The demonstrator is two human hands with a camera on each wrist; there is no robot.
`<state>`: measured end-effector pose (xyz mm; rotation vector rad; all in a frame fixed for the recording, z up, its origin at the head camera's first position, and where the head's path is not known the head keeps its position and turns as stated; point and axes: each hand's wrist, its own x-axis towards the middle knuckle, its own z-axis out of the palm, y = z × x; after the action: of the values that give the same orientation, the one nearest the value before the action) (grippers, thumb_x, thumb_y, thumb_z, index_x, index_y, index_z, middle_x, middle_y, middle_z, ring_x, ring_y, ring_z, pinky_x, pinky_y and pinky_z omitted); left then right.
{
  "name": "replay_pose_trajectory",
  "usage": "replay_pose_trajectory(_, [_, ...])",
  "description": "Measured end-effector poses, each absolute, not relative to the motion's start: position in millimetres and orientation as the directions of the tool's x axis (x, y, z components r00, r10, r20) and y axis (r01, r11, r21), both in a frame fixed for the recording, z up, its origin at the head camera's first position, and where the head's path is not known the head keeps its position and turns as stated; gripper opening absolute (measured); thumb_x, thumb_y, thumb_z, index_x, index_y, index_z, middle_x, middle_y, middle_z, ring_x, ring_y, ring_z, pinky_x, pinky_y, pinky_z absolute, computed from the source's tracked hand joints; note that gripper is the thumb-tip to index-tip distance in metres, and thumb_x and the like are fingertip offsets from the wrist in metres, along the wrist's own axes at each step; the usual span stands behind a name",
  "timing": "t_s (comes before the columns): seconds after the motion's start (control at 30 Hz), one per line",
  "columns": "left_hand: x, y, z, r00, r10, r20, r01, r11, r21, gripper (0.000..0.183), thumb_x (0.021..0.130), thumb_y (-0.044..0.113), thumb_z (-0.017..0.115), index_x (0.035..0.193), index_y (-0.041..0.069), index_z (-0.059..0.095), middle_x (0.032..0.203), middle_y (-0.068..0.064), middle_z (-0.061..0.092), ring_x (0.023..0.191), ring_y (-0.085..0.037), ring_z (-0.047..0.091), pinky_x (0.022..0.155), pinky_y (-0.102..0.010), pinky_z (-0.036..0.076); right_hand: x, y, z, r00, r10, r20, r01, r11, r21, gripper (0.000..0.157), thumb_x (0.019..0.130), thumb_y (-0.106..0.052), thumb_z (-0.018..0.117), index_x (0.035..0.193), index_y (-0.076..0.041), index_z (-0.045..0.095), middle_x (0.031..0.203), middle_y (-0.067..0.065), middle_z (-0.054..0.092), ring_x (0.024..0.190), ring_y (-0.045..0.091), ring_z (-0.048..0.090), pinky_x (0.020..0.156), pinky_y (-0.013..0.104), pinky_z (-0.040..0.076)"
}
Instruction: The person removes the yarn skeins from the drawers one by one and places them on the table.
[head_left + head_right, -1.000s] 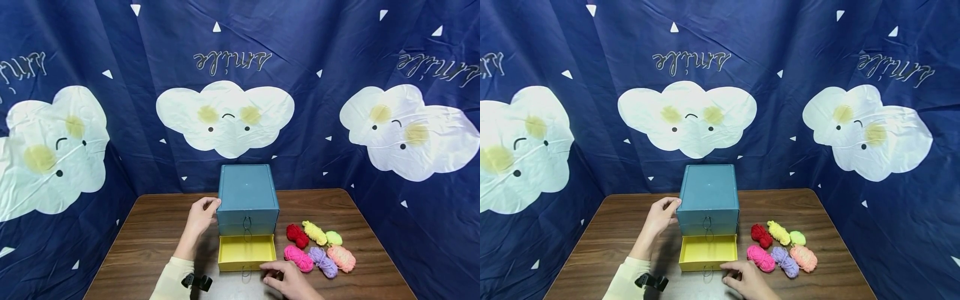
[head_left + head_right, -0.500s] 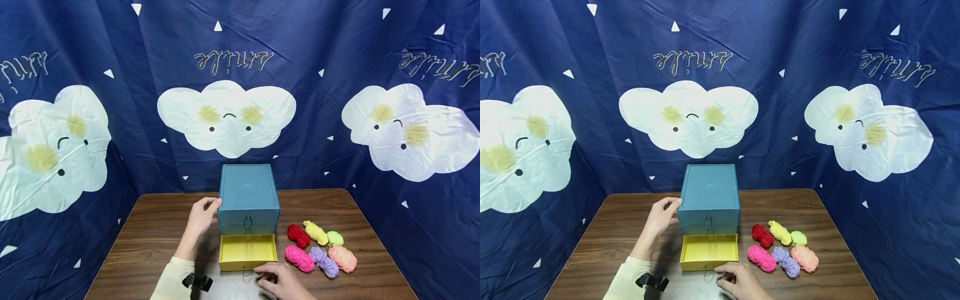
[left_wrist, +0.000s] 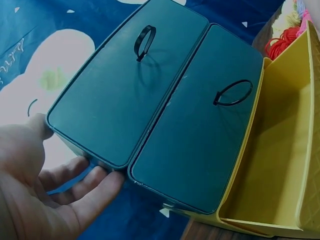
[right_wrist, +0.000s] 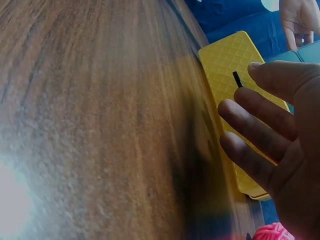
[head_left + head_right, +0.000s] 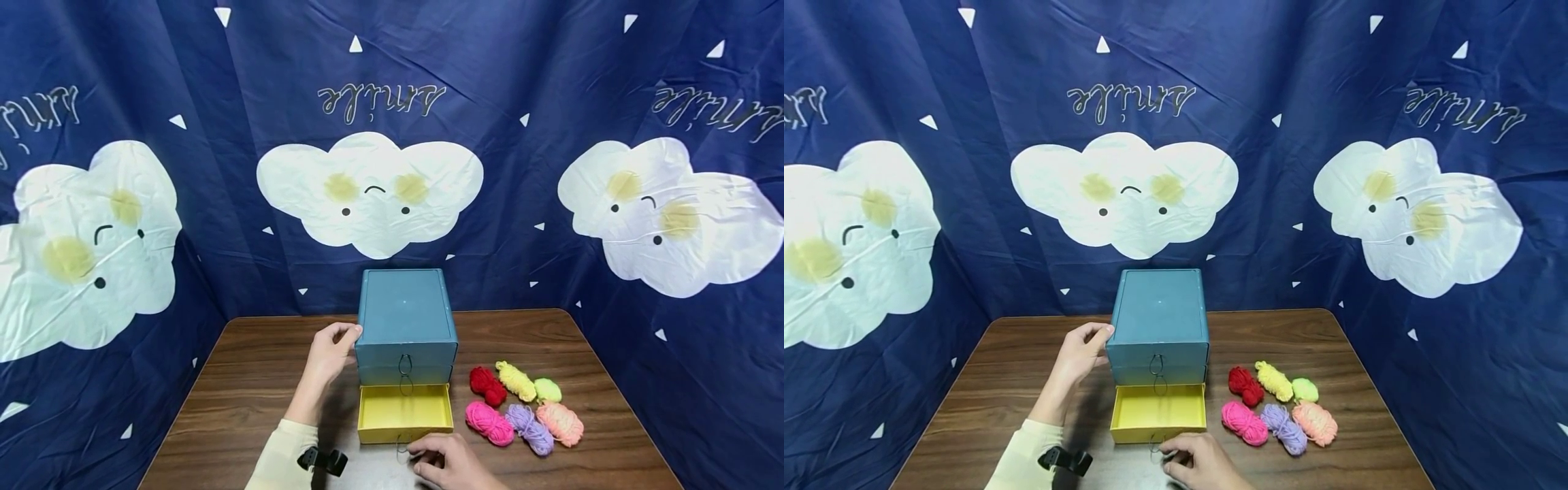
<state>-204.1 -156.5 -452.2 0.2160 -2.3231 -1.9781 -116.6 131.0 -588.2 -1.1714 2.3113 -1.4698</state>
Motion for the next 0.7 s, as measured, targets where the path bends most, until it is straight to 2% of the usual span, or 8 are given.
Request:
replay_pose_trajectory(0.3, [-203.9,-156.0,-453.2,-0.986,-0.166,-0.026,-0.052,0.157,0.986,0.037,0.099,0.031,0.07,0.119,0.0,0.07,0.09,-0.008,0.06,0.081,-0.017,0.062,0.082,-0.049,0.063,-117.8,124.9,-592.9,-0.669,-0.703,0.242,-0.548,0.246,-0.8,0.028,0.098,-0.016,0.07,0.123,-0.005,0.072,0.11,0.008,0.076,0.09,-0.003,0.065,0.074,0.019,0.057])
replay_pose_trajectory(0.7, [-203.7,-156.6,-454.6,-0.987,-0.158,-0.026,-0.049,0.143,0.988,0.038,0.099,0.031,0.07,0.119,-0.001,0.07,0.094,-0.009,0.061,0.083,-0.017,0.063,0.083,-0.048,0.063,-118.9,123.4,-595.1,-0.702,-0.684,0.198,-0.515,0.296,-0.804,0.029,0.096,-0.019,0.071,0.123,-0.007,0.073,0.108,0.002,0.077,0.088,-0.004,0.065,0.075,0.02,0.057])
